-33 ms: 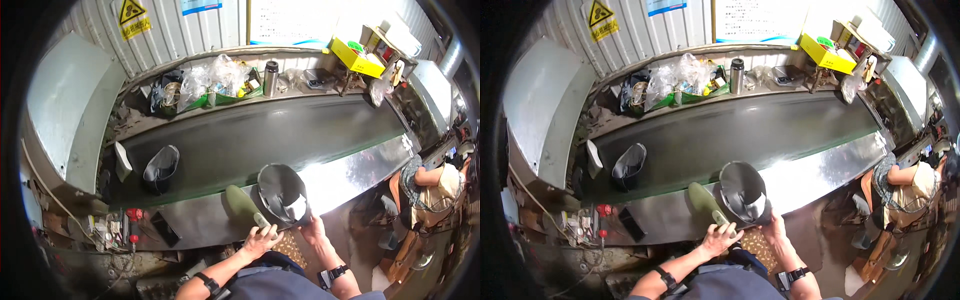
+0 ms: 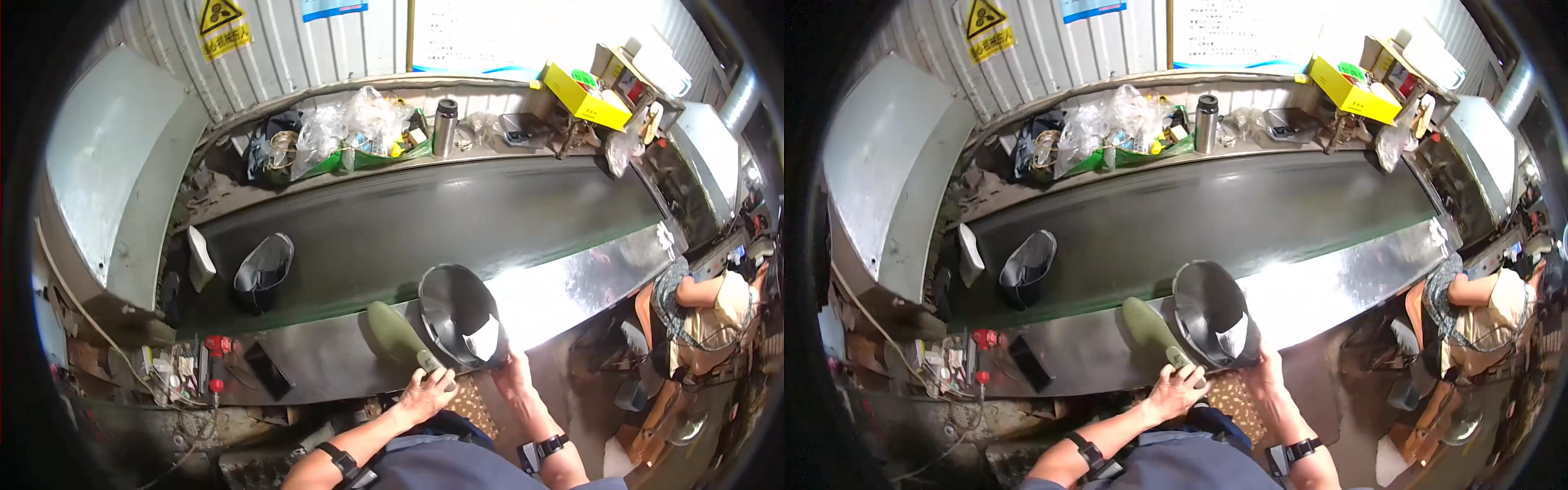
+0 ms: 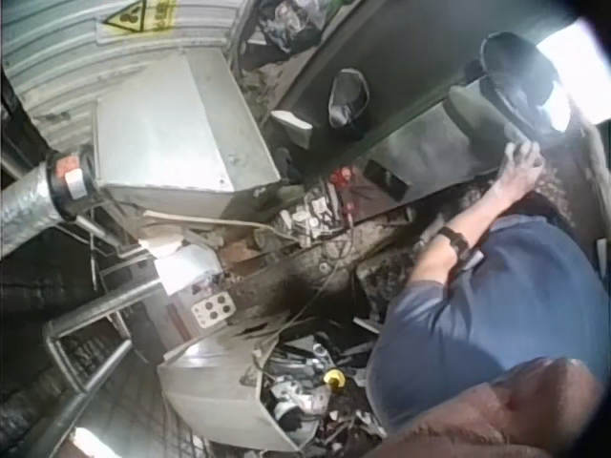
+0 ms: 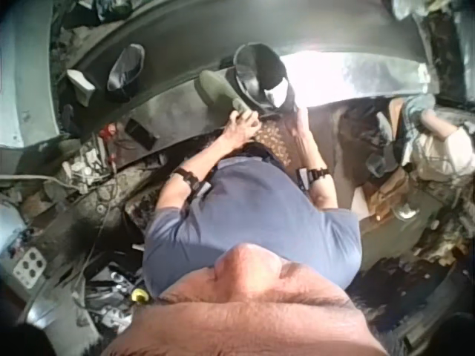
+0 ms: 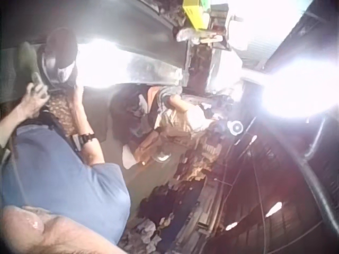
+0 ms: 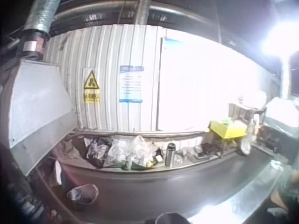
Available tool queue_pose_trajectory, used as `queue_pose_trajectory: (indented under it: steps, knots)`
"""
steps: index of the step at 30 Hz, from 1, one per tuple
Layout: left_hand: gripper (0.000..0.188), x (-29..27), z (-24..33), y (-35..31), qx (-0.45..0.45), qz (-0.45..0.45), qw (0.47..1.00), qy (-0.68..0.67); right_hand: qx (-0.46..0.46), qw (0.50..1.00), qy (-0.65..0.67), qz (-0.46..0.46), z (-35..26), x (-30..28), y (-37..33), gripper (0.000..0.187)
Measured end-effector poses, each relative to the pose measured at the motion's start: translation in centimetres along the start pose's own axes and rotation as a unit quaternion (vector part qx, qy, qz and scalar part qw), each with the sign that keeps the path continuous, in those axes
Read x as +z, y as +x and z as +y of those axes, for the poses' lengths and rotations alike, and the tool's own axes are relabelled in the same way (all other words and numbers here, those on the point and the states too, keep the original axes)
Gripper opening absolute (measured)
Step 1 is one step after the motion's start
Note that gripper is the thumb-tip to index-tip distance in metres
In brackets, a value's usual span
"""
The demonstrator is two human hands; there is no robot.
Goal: The person is using a shoe-lasting machine to shape and attach the upper part of the shoe to the last, and then placing the semi-finished shoe on a conveyor belt.
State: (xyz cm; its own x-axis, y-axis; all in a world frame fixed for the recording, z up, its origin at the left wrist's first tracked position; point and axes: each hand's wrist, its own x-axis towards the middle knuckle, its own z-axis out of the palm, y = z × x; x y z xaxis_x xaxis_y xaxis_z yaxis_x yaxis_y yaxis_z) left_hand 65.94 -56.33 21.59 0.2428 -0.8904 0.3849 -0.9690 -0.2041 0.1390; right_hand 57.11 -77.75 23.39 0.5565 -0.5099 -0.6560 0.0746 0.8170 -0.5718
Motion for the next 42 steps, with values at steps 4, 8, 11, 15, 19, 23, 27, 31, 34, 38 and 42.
queue_pose_trajectory:
  steps: [4, 8, 11, 15, 19, 23, 27, 31, 34, 38, 42]
  knots:
    - [0.032, -1.8, -3.3, 2.6, -0.408, 0.143, 0.664, -0.610, -0.228, 0.872, -0.423, -0.092, -2.5, -2.3, -3.7, 0.030]
    - [0.046, -3.1, -15.0, 1.4, -0.507, 0.017, 0.272, -0.817, -0.389, 0.581, -0.615, -0.364, 0.2, -1.1, -6.8, 0.022]
    - [0.038, -2.0, -15.9, 1.9, -0.596, -0.007, 0.444, -0.669, -0.516, 0.415, -0.666, -0.342, 4.8, -3.8, -5.9, 0.025]
    - [0.031, 1.2, -17.3, 3.0, -0.623, 0.017, 0.655, -0.426, -0.570, 0.473, -0.599, -0.304, 7.4, -1.4, -4.2, 0.028]
    - [0.025, 5.3, -16.9, 4.2, -0.581, 0.059, 0.797, -0.155, -0.584, 0.490, -0.580, -0.287, 9.8, -4.3, -2.5, 0.043]
    - [0.027, 5.7, -16.6, 3.5, -0.617, 0.118, 0.748, -0.215, -0.572, 0.575, -0.537, -0.232, 10.1, -4.9, -2.0, 0.062]
    - [0.027, 5.3, -17.2, 3.6, -0.674, 0.126, 0.709, -0.165, -0.424, 0.792, -0.379, -0.223, 9.9, 0.0, -0.9, 0.091]
    - [0.029, 5.8, -15.1, 1.0, -0.681, 0.124, 0.695, -0.198, -0.324, 0.764, -0.487, -0.271, 7.4, -2.0, -0.4, 0.088]
    - [0.042, 5.8, -14.9, -1.0, -0.703, 0.079, 0.645, -0.289, -0.288, 0.719, -0.547, -0.317, 7.0, -4.2, -1.0, 0.074]
    - [0.081, 3.5, -11.8, 4.1, -0.675, -0.056, 0.710, -0.193, -0.261, 0.684, -0.572, -0.370, 6.7, -5.2, -0.1, 0.086]
    - [0.067, 4.8, -13.1, 4.2, -0.675, -0.014, 0.718, -0.171, -0.269, 0.666, -0.560, -0.414, 9.2, -8.4, 3.8, 0.104]
